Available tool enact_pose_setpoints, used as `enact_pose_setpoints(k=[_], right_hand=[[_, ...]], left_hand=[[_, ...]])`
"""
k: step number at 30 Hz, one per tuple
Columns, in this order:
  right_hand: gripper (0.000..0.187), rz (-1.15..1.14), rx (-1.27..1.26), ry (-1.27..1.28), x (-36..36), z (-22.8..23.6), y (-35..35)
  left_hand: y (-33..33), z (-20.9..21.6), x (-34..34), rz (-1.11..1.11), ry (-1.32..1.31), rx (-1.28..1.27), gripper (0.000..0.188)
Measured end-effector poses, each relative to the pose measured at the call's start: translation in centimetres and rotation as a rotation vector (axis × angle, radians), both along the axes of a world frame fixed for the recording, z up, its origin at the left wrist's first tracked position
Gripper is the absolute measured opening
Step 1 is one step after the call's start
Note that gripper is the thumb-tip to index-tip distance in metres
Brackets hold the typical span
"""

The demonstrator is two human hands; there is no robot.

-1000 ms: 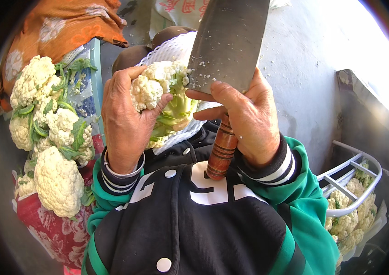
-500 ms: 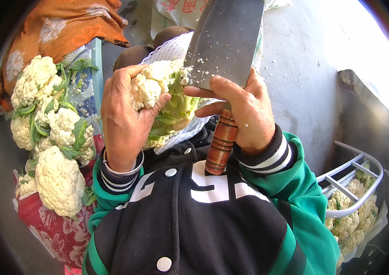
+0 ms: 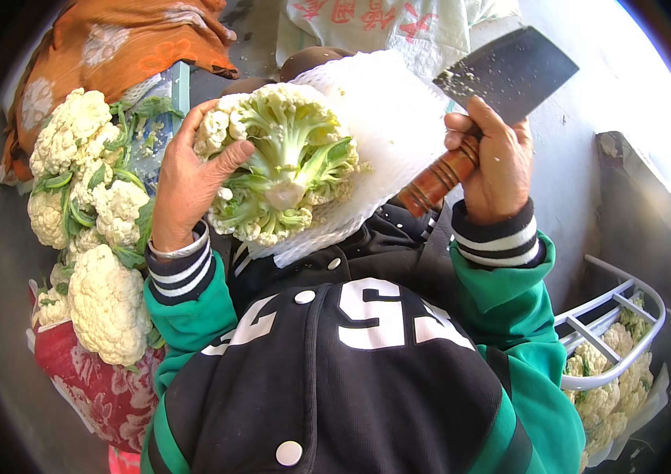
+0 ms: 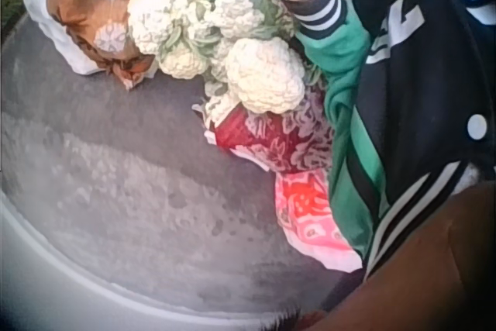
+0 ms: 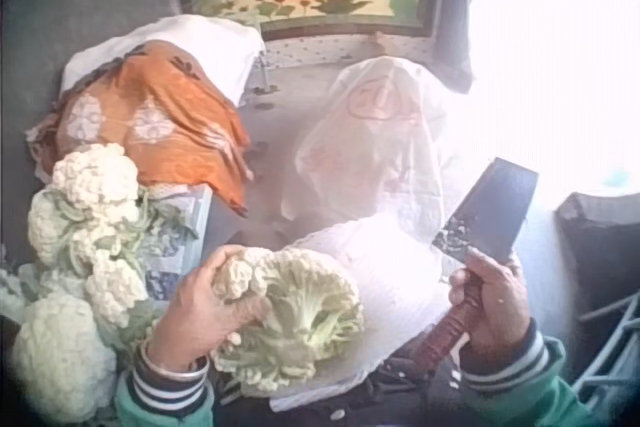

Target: The person holds a head of cauliflower and uses a cleaver to trim away outer florets and leaves, rotating the head to access different sides. The trimmed pieces fall away as the person continues to shape the cauliflower.

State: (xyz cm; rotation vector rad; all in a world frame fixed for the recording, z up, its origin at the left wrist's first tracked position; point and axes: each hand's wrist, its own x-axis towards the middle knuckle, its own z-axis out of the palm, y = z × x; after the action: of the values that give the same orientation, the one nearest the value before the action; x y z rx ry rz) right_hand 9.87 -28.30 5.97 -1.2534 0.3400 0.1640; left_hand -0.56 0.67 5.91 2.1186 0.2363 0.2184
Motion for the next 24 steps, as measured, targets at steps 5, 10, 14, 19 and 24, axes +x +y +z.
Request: enact_pose_setpoints(k=[5,10,14,19,24], right_hand=[[0.017,0.061,0.076,0.112,0.1,-0.4,0.1],[0.014,0.138,0.086,0.121,-0.2,-0.9,0.9],[0.014,0.126,0.076,0.13,-0.2,-1.1,1.3],[0.014,0.161,0.048,0.172,-0.2,-1.2,1.5],[0.015,0.136,0.03,0.162,-0.5,-1.8,1.6]], left_hand=[[1.3,-0.6,0.8,-0.031,0.037,-0.034,0.061],[2.2,-1.0,0.7,-0.001,0.027,-0.123,0.062],[2.7,-1.4,0.8,0.015,0.051,-0.146,0.061],[3.0,-1.6,0.9,0.035,0.063,-0.162,0.061],[3.7,-1.3,-0.1,0.084,0.048,-0.239,0.062]])
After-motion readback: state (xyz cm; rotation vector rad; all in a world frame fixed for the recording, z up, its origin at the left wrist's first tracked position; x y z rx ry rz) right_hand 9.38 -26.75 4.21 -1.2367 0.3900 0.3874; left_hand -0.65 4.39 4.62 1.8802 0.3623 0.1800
